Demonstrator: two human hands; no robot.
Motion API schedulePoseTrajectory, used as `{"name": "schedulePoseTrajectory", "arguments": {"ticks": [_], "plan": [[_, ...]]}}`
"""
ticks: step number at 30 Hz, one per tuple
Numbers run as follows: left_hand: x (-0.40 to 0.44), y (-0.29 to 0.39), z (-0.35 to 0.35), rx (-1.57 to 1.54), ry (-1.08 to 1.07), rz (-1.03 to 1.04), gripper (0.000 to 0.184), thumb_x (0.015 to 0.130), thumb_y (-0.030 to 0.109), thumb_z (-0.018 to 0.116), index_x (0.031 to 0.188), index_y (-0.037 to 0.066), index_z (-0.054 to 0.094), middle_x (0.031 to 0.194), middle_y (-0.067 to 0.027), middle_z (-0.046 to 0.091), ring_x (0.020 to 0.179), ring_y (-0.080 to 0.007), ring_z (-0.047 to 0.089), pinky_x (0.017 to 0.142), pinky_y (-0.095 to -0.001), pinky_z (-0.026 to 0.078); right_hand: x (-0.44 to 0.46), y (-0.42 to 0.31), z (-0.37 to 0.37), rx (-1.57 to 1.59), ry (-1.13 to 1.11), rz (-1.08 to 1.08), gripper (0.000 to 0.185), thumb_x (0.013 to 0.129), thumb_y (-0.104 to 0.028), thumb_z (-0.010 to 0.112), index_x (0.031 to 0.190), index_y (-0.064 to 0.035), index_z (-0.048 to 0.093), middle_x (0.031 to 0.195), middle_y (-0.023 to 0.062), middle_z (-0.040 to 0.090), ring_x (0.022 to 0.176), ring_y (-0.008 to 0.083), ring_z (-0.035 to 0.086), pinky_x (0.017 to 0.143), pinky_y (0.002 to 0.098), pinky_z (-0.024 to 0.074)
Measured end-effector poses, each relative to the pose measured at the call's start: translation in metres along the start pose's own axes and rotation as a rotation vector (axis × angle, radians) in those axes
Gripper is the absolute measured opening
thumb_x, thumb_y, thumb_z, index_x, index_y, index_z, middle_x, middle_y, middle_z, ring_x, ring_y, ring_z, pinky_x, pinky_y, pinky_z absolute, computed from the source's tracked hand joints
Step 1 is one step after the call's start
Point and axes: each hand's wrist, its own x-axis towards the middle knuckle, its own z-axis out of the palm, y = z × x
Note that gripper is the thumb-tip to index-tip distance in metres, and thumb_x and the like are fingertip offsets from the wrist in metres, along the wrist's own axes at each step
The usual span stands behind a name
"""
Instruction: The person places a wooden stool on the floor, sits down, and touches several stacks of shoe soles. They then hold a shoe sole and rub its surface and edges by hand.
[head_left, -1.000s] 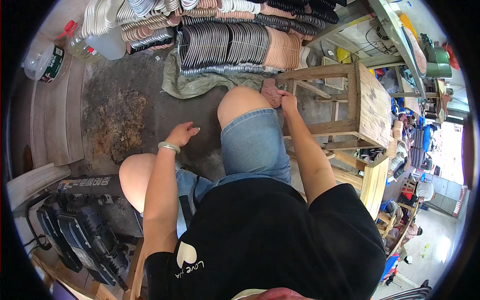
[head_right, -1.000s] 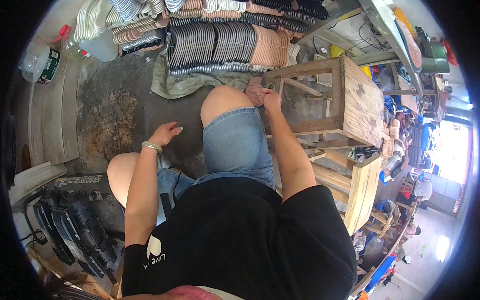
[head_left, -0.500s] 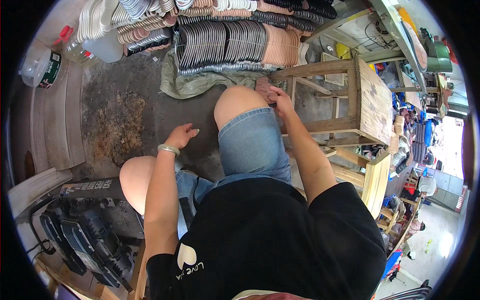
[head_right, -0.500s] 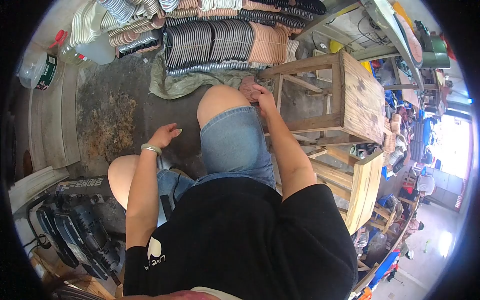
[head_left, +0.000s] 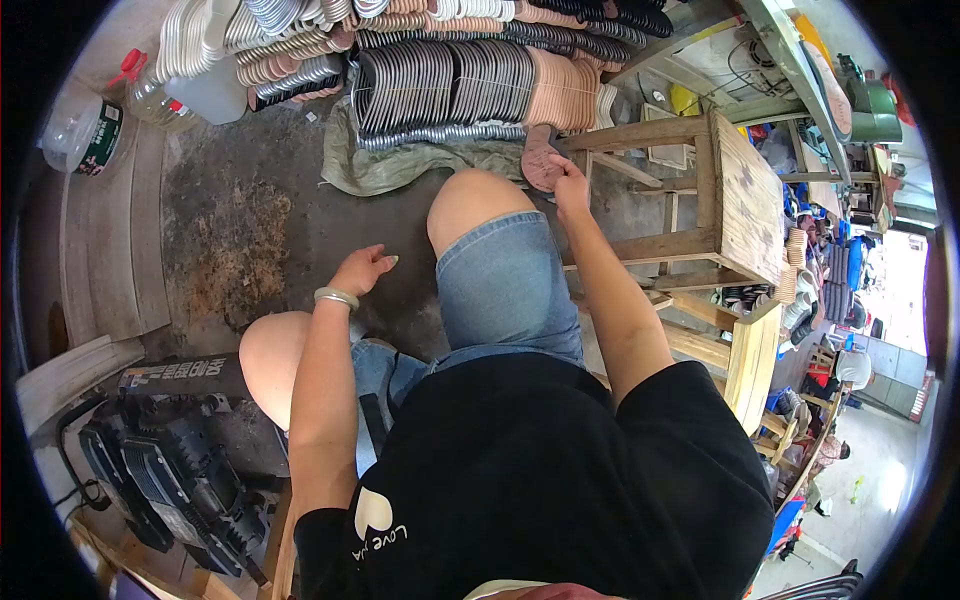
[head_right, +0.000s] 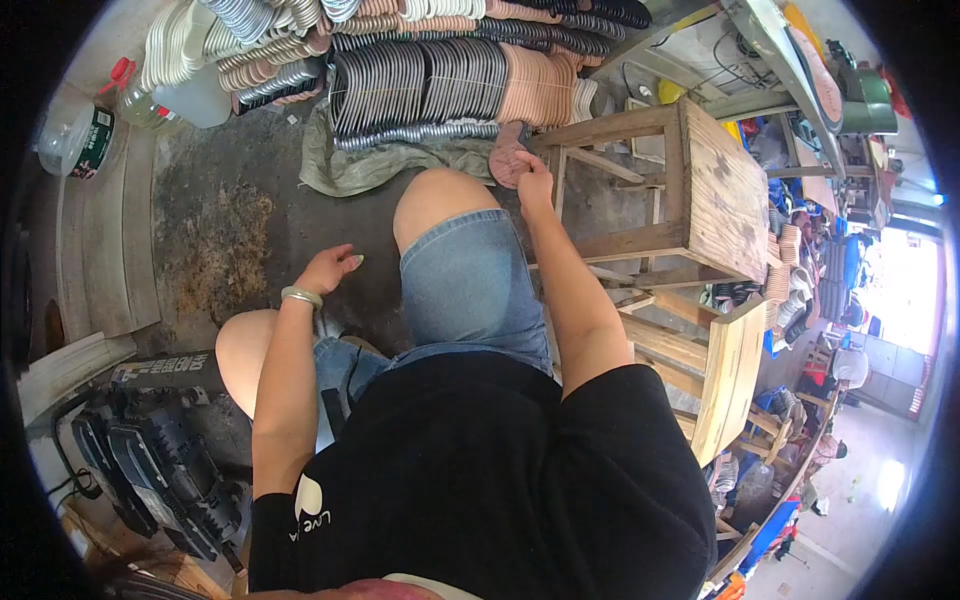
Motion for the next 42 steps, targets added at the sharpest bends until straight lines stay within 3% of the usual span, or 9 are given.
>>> {"name": "schedulePoseTrajectory", "arguments": {"ticks": [9, 13, 16, 20, 22, 24, 28, 33, 42], "plan": [[-0.009, 0.004, 0.000, -0.002, 0.006, -0.001, 0.057, 0.085, 0.030, 0.060, 0.124, -0.008, 0.044, 0.122, -0.0213, 0.053, 0.111, -0.0275, 0.053, 0.092, -0.0308, 0.040, 0.006, 0.002, 0.012, 0.034, 0.065, 0.022, 0.038, 0.073, 0.009, 0.041, 0.104, -0.0006, 0.062, 0.101, 0.0118, 0.061, 0.090, 0.0171, 0.056, 0.079, 0.0251, 0.0430], [-0.009, -0.003, 0.003, -0.015, -0.008, -0.012, 0.058, 0.085, 0.030, 0.060, 0.125, -0.008, 0.044, 0.122, -0.0209, 0.053, 0.111, -0.0273, 0.053, 0.092, -0.0308, 0.040, 0.005, 0.010, 0.016, 0.034, 0.057, -0.013, 0.033, 0.077, 0.006, 0.043, 0.103, -0.0009, 0.063, 0.098, 0.0105, 0.062, 0.088, 0.0166, 0.056, 0.077, 0.0256, 0.0437], [-0.007, -0.005, 0.004, -0.013, -0.004, -0.001, 0.058, 0.085, 0.030, 0.060, 0.125, -0.008, 0.043, 0.123, -0.0202, 0.052, 0.111, -0.0264, 0.052, 0.092, -0.0305, 0.040, -0.010, -0.010, 0.020, -0.052, 0.030, 0.073, 0.038, 0.077, 0.010, 0.037, 0.105, 0.0002, 0.062, 0.098, 0.0075, 0.061, 0.087, 0.0148, 0.056, 0.076, 0.0243, 0.0442], [0.006, -0.012, 0.006, -0.003, -0.007, 0.012, 0.059, 0.085, 0.031, 0.060, 0.126, -0.008, 0.042, 0.124, -0.0196, 0.052, 0.111, -0.0247, 0.052, 0.092, -0.0300, 0.040, 0.002, -0.001, 0.018, -0.014, -0.004, 0.002, 0.033, 0.078, 0.007, 0.041, 0.102, -0.0008, 0.062, 0.094, 0.0061, 0.062, 0.082, 0.0129, 0.057, 0.072, 0.0232, 0.0448], [0.007, -0.015, 0.008, -0.014, 0.040, 0.013, 0.060, 0.083, 0.036, 0.059, 0.124, -0.006, 0.045, 0.120, -0.0214, 0.054, 0.110, -0.0299, 0.053, 0.093, -0.0326, 0.040, 0.004, 0.011, 0.014, -0.020, -0.021, 0.017, 0.031, 0.078, 0.006, 0.043, 0.101, -0.0010, 0.063, 0.094, 0.0060, 0.062, 0.081, 0.0128, 0.057, 0.071, 0.0232, 0.0450], [0.006, -0.014, 0.007, -0.002, 0.021, 0.002, 0.060, 0.083, 0.036, 0.059, 0.125, -0.006, 0.045, 0.119, -0.0211, 0.055, 0.110, -0.0292, 0.054, 0.093, -0.0321, 0.039, 0.008, 0.035, 0.009, -0.083, -0.150, 0.102, 0.027, 0.079, 0.004, 0.047, 0.100, -0.0009, 0.063, 0.092, 0.0059, 0.062, 0.079, 0.0141, 0.058, 0.071, 0.0237, 0.0458], [0.006, -0.014, 0.005, -0.010, -0.010, -0.012, 0.059, 0.085, 0.034, 0.059, 0.125, -0.006, 0.044, 0.117, -0.0205, 0.056, 0.109, -0.0267, 0.054, 0.092, -0.0310, 0.039, 0.006, 0.055, 0.005, -0.156, -0.176, 0.166, 0.025, 0.079, 0.000, 0.050, 0.100, -0.0010, 0.063, 0.091, 0.0075, 0.064, 0.081, 0.0159, 0.059, 0.074, 0.0256, 0.0463], [0.008, -0.020, 0.006, -0.018, -0.029, -0.052, 0.059, 0.085, 0.034, 0.058, 0.126, -0.007, 0.043, 0.117, -0.0207, 0.056, 0.109, -0.0258, 0.054, 0.091, -0.0305, 0.040, -0.009, 0.037, 0.010, -0.461, -0.084, 0.062, 0.027, 0.078, -0.007, 0.052, 0.102, -0.0069, 0.065, 0.097, 0.0131, 0.066, 0.087, 0.0225, 0.063, 0.077, 0.0302, 0.0471], [0.005, -0.011, 0.006, 0.020, -0.027, -0.066, 0.060, 0.085, 0.035, 0.058, 0.126, -0.006, 0.044, 0.119, -0.0216, 0.055, 0.110, -0.0267, 0.054, 0.091, -0.0314, 0.040, 0.014, 0.074, 0.011, -0.404, -0.083, 0.110, 0.025, 0.078, -0.015, 0.053, 0.098, -0.0153, 0.067, 0.098, 0.0128, 0.065, 0.092, 0.0290, 0.062, 0.080, 0.0368, 0.0484]]}}
